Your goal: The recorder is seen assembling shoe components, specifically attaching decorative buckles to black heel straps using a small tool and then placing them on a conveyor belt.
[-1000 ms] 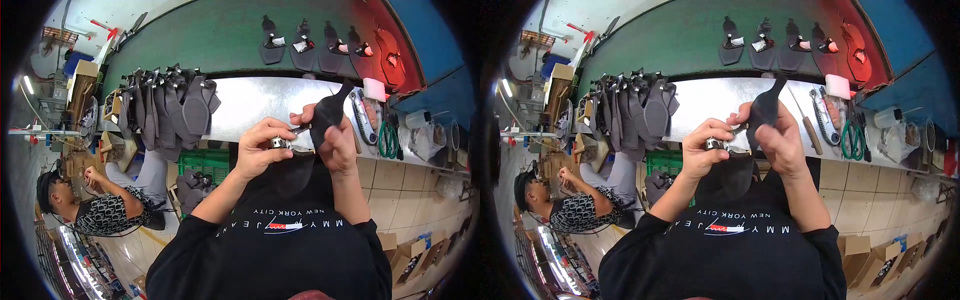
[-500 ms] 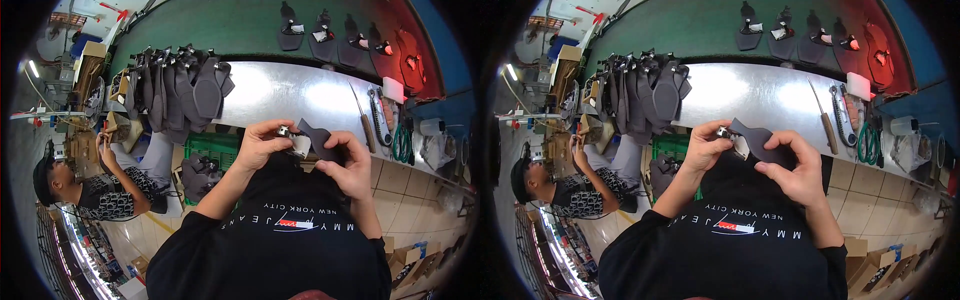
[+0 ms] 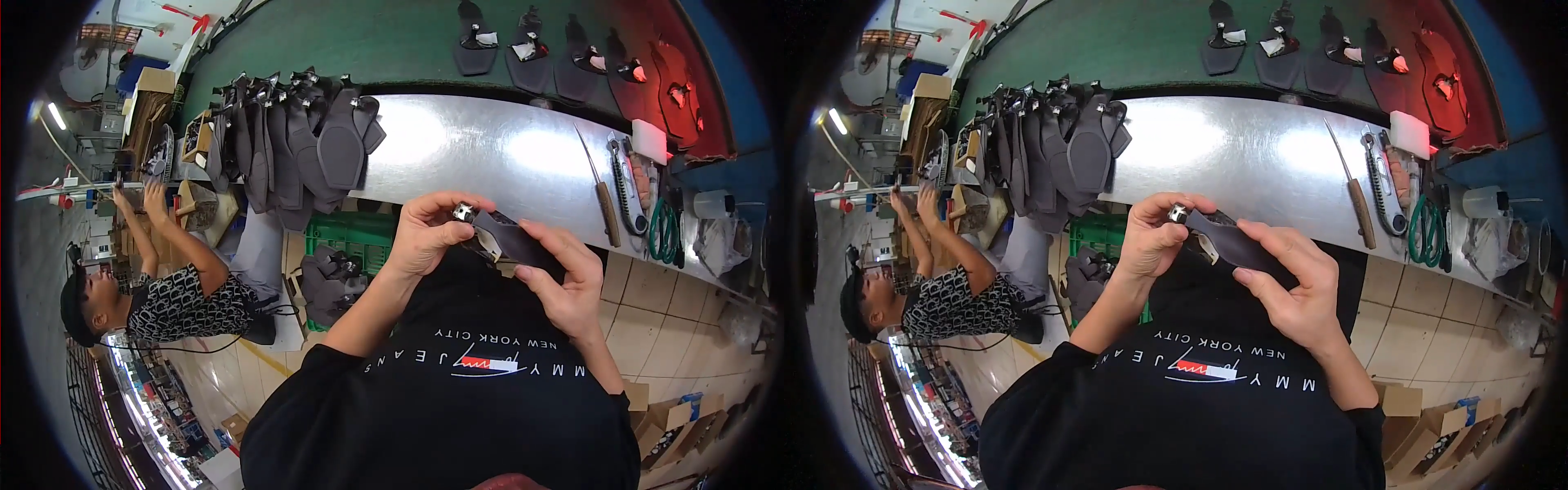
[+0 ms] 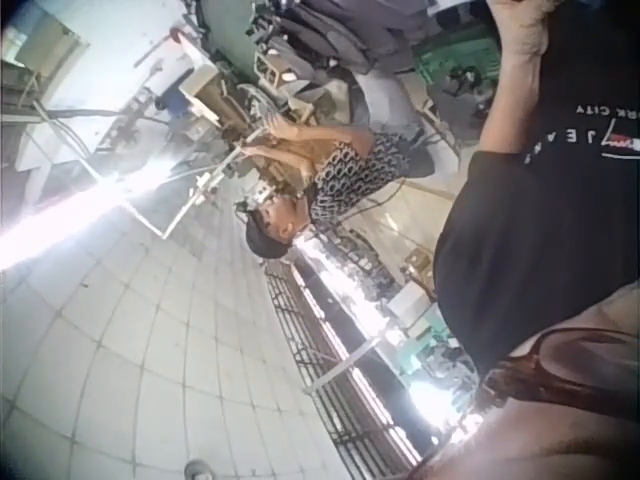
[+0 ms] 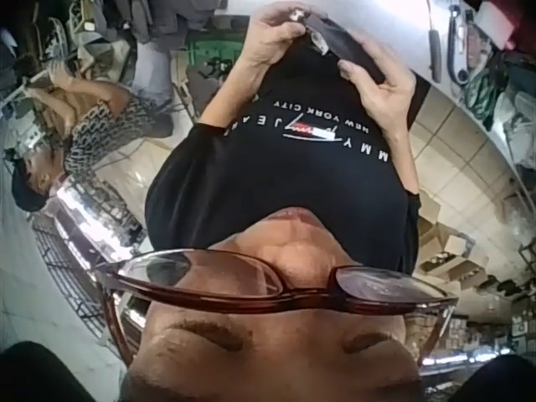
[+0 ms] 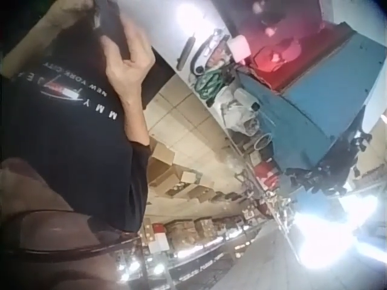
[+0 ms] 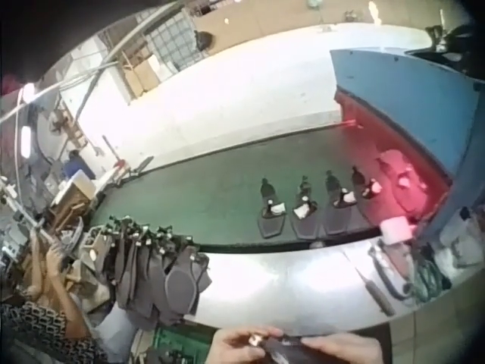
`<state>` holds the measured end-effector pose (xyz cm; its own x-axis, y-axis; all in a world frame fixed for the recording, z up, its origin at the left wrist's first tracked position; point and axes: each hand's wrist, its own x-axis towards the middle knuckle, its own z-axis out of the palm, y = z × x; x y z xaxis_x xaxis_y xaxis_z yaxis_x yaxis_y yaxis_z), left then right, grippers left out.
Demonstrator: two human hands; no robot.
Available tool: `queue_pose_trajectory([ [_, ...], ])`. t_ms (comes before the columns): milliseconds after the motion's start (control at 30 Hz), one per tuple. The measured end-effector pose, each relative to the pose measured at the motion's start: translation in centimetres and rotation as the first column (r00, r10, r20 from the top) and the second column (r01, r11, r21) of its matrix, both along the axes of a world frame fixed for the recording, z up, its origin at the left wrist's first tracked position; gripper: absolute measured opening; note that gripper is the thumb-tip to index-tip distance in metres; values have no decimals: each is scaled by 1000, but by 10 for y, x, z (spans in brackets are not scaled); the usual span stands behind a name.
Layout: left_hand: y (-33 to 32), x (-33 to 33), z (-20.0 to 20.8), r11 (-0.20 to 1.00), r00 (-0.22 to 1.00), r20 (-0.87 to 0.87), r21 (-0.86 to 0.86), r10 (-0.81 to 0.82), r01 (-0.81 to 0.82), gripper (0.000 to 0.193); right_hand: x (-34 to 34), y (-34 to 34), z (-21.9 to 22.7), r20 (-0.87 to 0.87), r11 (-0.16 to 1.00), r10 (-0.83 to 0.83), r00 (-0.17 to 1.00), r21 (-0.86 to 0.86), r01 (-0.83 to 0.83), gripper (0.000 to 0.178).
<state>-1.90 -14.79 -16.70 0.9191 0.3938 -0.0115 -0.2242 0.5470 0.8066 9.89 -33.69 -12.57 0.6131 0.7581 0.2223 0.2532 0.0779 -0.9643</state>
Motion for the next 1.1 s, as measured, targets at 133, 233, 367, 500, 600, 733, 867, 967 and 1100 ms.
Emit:
queue_pose_trajectory([
  [133,3,-2,3,997,996,-93,77,0,7,34,0,1,5,44,1000,8,999,-2,-8,46],
  [233,3,-2,4,998,997,-79,65,-20,26,34,1,1,2,51,1000,22,998,-8,-22,46],
  [367,3,-3,4,997,994,-102,70,-30,37,35,0,2,2,54,1000,9,999,7,-10,45],
  [500,4,-3,5,996,993,-116,78,-38,47,35,1,2,3,41,1000,25,999,-2,-25,44],
  [600,6,-4,6,992,989,-141,108,-42,58,36,2,2,5,42,999,29,999,-17,-29,44],
  [733,5,-5,12,981,975,-221,178,-34,75,38,3,2,8,89,998,32,996,-47,-28,44],
  [867,6,-4,7,945,997,-65,323,-41,60,42,5,3,13,146,997,39,989,-67,-29,44],
  [967,3,-4,10,901,997,14,430,-74,61,41,5,4,15,165,996,40,985,-87,-26,43],
  [1100,1,-6,10,835,998,18,548,-64,44,43,5,5,15,196,996,42,980,-84,-26,42],
])
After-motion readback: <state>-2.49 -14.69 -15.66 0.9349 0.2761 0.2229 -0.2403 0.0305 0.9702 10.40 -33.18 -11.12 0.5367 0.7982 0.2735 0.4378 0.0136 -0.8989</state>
